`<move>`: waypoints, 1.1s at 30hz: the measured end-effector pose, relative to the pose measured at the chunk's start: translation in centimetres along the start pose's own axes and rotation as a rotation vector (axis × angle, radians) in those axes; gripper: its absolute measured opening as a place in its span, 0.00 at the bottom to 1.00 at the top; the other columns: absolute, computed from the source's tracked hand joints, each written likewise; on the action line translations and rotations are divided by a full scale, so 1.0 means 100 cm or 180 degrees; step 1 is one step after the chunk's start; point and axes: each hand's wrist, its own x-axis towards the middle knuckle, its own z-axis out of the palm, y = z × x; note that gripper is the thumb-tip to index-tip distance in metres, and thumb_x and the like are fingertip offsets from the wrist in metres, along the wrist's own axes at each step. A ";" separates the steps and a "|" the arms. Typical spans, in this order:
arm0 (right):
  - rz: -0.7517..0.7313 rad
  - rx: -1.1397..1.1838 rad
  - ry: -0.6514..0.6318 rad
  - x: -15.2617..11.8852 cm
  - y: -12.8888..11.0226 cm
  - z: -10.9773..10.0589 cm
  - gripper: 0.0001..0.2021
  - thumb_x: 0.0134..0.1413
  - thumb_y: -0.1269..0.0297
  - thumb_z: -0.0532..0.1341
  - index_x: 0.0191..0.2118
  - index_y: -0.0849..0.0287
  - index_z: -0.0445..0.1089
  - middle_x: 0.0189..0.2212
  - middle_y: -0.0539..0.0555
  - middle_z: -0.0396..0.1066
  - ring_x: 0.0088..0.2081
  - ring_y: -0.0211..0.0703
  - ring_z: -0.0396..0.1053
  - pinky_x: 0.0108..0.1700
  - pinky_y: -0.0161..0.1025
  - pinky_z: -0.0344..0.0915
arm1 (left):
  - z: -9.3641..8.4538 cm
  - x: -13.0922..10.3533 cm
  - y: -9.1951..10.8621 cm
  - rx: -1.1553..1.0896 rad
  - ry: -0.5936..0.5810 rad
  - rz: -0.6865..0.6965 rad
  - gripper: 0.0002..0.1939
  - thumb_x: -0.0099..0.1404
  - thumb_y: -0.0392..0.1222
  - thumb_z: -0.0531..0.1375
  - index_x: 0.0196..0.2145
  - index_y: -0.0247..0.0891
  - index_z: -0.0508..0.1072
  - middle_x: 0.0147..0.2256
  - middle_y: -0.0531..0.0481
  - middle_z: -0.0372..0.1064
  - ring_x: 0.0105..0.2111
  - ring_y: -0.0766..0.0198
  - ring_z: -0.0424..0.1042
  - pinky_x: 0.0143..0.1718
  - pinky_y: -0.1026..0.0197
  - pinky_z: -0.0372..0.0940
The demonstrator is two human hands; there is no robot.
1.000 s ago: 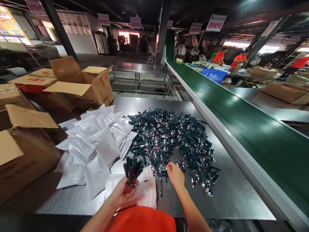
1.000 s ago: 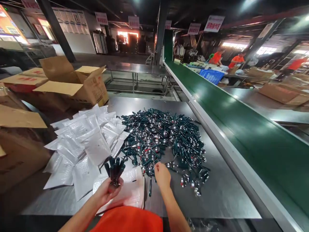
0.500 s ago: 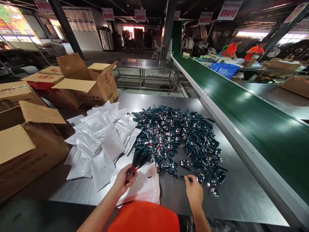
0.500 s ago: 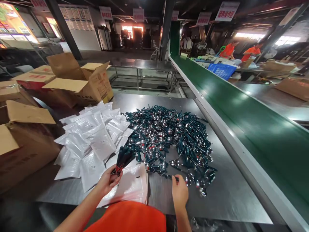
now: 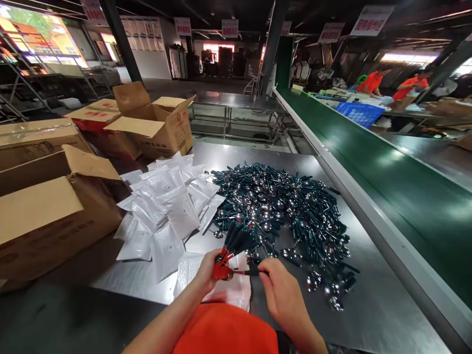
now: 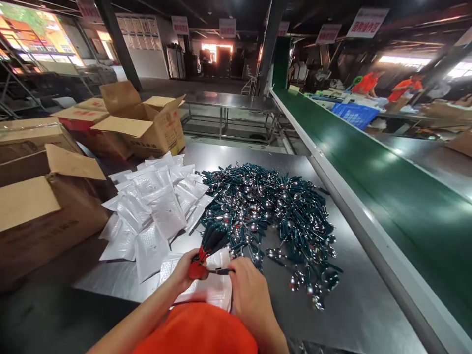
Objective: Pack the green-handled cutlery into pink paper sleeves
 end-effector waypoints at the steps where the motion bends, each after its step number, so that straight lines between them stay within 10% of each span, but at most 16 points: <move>1: -0.0084 -0.0030 -0.0078 0.004 -0.004 0.004 0.09 0.62 0.72 0.49 0.36 0.54 0.65 0.29 0.51 0.71 0.30 0.41 0.70 0.30 0.36 0.66 | 0.001 -0.003 -0.001 0.0037 -0.0040 -0.0035 0.12 0.57 0.44 0.58 0.21 0.35 0.67 0.14 0.51 0.64 0.14 0.65 0.65 0.16 0.66 0.55; 9: -0.0038 0.0065 0.0263 0.006 -0.002 0.018 0.09 0.63 0.70 0.52 0.46 0.56 0.65 0.36 0.55 0.74 0.36 0.44 0.74 0.36 0.38 0.71 | 0.005 -0.023 -0.005 0.0356 -0.0373 -0.0013 0.13 0.56 0.48 0.60 0.24 0.34 0.70 0.19 0.50 0.69 0.14 0.64 0.68 0.14 0.65 0.56; 16: 0.1006 0.0519 0.1223 0.010 -0.011 0.021 0.07 0.54 0.65 0.62 0.39 0.56 0.66 0.37 0.56 0.68 0.26 0.37 0.66 0.28 0.36 0.69 | 0.007 -0.020 -0.011 0.0305 -0.0361 0.0274 0.14 0.50 0.49 0.63 0.20 0.37 0.66 0.16 0.53 0.65 0.11 0.67 0.63 0.11 0.65 0.53; 27: 0.1202 0.1566 0.0904 0.013 -0.023 0.025 0.03 0.56 0.66 0.56 0.32 0.55 0.61 0.26 0.48 0.65 0.28 0.38 0.66 0.30 0.34 0.65 | 0.001 -0.016 -0.013 0.0172 -0.0107 0.0153 0.14 0.53 0.46 0.62 0.19 0.36 0.65 0.16 0.51 0.65 0.11 0.65 0.64 0.10 0.66 0.55; 33: 0.0957 0.0882 0.0784 0.007 -0.019 0.025 0.12 0.64 0.65 0.52 0.51 0.55 0.59 0.39 0.54 0.69 0.26 0.36 0.68 0.32 0.36 0.68 | 0.000 -0.019 -0.011 0.0173 0.0059 0.0242 0.14 0.53 0.48 0.63 0.20 0.38 0.65 0.16 0.52 0.64 0.11 0.65 0.63 0.11 0.64 0.57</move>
